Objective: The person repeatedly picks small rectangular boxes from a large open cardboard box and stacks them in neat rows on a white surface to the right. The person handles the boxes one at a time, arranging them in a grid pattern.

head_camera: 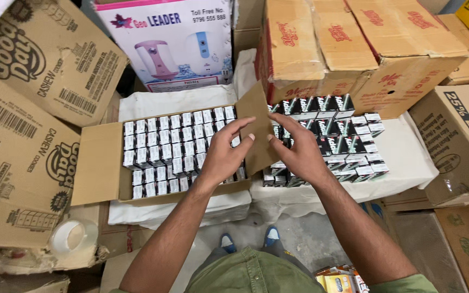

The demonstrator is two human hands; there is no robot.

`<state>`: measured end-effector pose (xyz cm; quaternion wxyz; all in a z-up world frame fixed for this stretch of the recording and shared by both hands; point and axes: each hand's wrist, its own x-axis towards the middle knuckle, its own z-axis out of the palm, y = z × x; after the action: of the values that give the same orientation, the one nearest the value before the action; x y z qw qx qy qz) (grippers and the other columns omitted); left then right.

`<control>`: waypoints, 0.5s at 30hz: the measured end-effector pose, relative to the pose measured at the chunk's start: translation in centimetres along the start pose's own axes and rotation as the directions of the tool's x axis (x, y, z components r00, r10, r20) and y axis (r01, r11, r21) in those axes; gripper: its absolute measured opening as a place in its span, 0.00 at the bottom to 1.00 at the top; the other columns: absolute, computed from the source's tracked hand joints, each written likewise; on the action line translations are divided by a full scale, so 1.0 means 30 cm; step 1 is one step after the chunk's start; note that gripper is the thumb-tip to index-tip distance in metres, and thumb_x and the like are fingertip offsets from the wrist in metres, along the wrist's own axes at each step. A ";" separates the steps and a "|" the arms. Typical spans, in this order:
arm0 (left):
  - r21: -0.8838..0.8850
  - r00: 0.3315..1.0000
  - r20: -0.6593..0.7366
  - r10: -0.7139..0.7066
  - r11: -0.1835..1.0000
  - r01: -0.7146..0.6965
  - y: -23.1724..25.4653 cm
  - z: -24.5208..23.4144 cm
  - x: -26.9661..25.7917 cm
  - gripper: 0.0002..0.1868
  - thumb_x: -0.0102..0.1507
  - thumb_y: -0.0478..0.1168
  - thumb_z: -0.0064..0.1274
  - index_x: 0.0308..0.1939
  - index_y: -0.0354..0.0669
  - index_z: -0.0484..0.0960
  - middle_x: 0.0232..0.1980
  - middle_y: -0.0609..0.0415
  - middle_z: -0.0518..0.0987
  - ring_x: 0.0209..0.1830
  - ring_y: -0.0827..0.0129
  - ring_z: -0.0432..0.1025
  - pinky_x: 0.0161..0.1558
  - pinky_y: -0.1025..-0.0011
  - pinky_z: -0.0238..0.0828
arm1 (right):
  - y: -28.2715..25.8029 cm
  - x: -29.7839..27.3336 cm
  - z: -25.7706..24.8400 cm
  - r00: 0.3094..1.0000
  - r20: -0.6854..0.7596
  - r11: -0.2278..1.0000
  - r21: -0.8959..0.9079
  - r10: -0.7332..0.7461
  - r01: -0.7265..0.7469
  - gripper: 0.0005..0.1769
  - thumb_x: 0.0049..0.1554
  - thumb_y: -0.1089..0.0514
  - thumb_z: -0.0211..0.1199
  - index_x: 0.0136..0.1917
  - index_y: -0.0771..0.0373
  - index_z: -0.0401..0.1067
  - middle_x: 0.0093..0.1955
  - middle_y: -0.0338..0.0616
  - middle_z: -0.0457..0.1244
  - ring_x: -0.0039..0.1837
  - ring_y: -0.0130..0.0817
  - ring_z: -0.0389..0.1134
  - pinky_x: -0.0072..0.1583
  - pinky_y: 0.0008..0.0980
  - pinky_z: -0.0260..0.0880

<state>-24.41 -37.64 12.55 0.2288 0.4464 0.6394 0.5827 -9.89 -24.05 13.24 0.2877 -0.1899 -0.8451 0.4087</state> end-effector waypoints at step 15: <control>0.151 0.910 -0.351 -0.219 0.946 0.286 -0.416 -0.476 -0.343 0.18 0.61 0.33 0.54 0.55 0.43 0.84 0.54 0.43 0.83 0.59 0.50 0.76 0.64 0.52 0.67 | -0.018 0.001 0.668 0.896 0.437 0.973 -0.161 -0.079 0.164 0.27 0.55 0.57 0.66 0.67 0.58 0.72 0.76 0.58 0.55 0.78 0.70 0.50 0.75 0.65 0.53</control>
<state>-34.71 -53.00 1.44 0.1466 0.2761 0.7762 0.5475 -22.81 -36.00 3.66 0.1004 -0.0693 -0.9334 0.3375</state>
